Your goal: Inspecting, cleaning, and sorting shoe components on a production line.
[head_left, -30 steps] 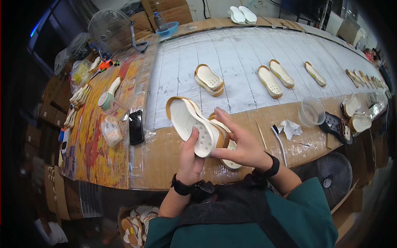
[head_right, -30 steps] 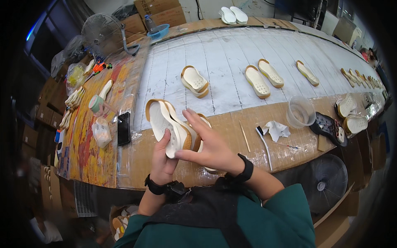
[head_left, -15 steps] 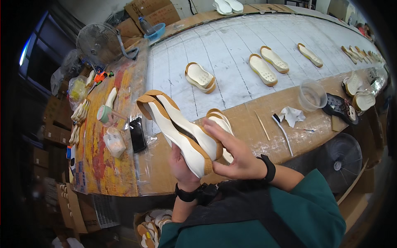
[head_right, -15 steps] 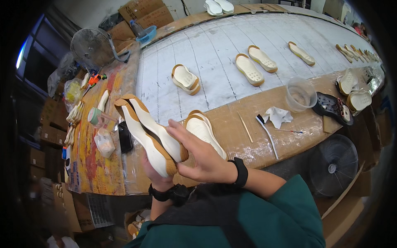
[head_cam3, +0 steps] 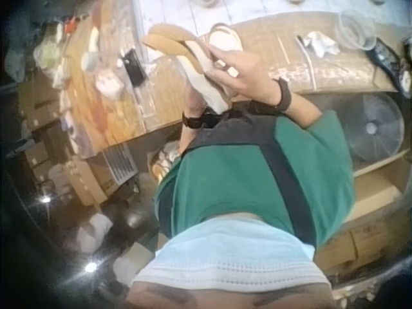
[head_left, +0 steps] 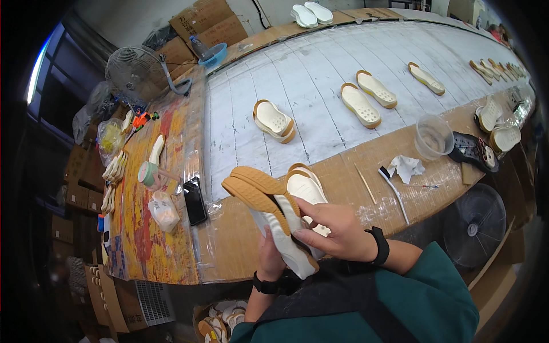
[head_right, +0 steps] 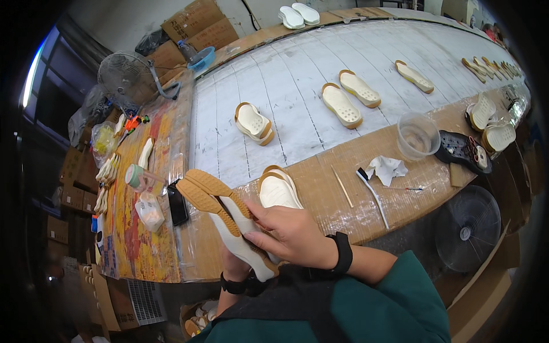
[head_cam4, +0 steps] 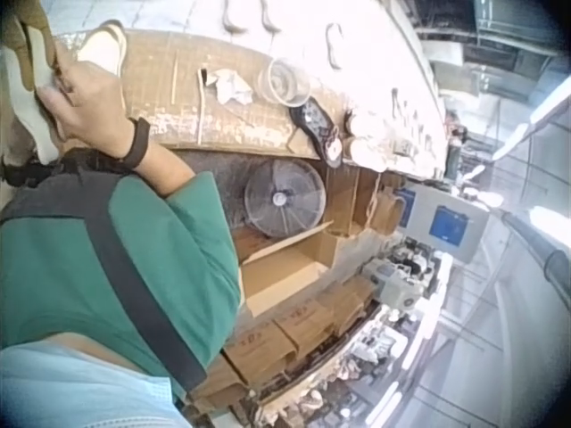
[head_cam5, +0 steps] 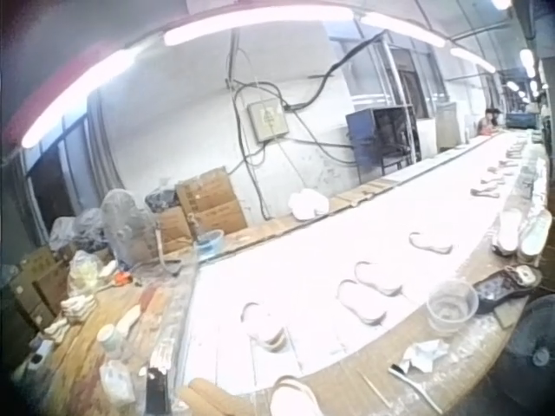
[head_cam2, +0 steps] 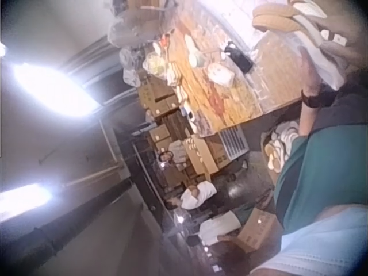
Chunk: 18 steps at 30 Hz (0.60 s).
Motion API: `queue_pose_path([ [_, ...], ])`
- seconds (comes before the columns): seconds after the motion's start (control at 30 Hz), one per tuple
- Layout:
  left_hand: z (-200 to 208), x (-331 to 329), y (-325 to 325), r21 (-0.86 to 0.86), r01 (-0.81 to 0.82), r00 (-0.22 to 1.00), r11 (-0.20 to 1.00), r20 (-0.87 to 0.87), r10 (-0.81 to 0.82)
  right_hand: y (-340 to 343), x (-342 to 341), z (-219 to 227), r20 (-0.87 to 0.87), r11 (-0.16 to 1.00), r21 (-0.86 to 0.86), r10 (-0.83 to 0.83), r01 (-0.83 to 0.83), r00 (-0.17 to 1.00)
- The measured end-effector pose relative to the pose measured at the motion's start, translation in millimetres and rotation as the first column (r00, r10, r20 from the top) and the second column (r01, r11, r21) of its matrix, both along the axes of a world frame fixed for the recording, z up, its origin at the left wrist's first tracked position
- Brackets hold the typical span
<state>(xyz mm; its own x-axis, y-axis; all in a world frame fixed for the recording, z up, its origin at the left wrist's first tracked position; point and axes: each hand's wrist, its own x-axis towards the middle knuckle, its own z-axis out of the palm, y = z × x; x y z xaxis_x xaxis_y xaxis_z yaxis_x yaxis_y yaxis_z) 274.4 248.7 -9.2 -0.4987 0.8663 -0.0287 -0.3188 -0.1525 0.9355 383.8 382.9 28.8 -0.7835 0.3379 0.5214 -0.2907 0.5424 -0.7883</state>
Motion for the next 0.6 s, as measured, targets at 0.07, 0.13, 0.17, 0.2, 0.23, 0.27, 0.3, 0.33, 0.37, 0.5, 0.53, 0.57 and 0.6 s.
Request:
queue_pose_path([
  [0.07, 3, 9, 14, 0.106, -0.087, 0.97, 0.991, 0.236, 0.06, 1, 0, -6, -0.029, 0.977, -0.186, 0.103, -0.107, 0.994],
  [0.13, 7, 7, 16, 0.18, -0.21, 0.883, 0.961, 0.456, 0.108, 4, 4, -3, -0.005, 0.833, -0.481, 0.31, -0.274, 0.951],
  [0.17, 5, 2, 14, 0.288, -0.152, 0.838, 0.945, 0.545, -0.031, 4, 5, 1, -0.011, 0.825, -0.49, 0.319, -0.283, 0.948],
  [0.2, 1, -3, 11, 0.398, -0.108, 0.773, 0.911, 0.609, -0.175, 3, 5, 5, -0.073, 0.814, -0.509, 0.281, -0.278, 0.957],
  [0.23, -3, -8, 10, 0.512, -0.073, 0.689, 0.856, 0.646, -0.327, 5, 6, 6, -0.131, 0.808, -0.525, 0.234, -0.268, 0.963],
  [0.27, -7, -12, 10, 0.62, -0.055, 0.59, 0.783, 0.653, -0.476, 9, 7, -7, -0.025, 0.906, -0.389, 0.168, -0.164, 0.985],
  [0.3, -10, -15, 9, 0.719, -0.055, 0.478, 0.693, 0.628, -0.614, 10, 7, -11, -0.027, 0.905, -0.392, 0.171, -0.168, 0.985],
  [0.33, -15, -16, 11, 0.673, -0.073, 0.533, 0.736, 0.65, -0.542, 11, 7, -14, -0.015, 0.908, -0.392, 0.154, -0.147, 0.988],
  [0.37, -19, -17, 12, 0.675, -0.074, 0.53, 0.734, 0.65, -0.544, 13, 7, -18, -0.002, 0.912, -0.391, 0.137, -0.127, 0.991],
  [0.5, -23, -16, 9, 0.137, -0.042, 0.806, 0.99, 0.59, -0.048, 25, 6, -53, 0.036, 0.938, -0.346, 0.023, -0.009, 0.999],
  [0.53, -29, -17, 13, -0.009, -0.046, 0.842, 0.999, 0.537, 0.044, 28, 5, -62, 0.091, 0.841, -0.54, 0.084, -0.022, 0.992],
  [0.57, -33, -16, 19, -0.155, -0.06, 0.873, 0.986, 0.471, 0.127, 31, 5, -66, 0.132, 0.705, -0.709, 0.155, -0.016, 0.979],
  [0.6, -36, -5, 27, -0.189, -0.189, 0.922, 0.964, 0.304, 0.241, 35, 7, -67, 0.247, 0.725, -0.688, 0.176, 0.045, 0.953],
])
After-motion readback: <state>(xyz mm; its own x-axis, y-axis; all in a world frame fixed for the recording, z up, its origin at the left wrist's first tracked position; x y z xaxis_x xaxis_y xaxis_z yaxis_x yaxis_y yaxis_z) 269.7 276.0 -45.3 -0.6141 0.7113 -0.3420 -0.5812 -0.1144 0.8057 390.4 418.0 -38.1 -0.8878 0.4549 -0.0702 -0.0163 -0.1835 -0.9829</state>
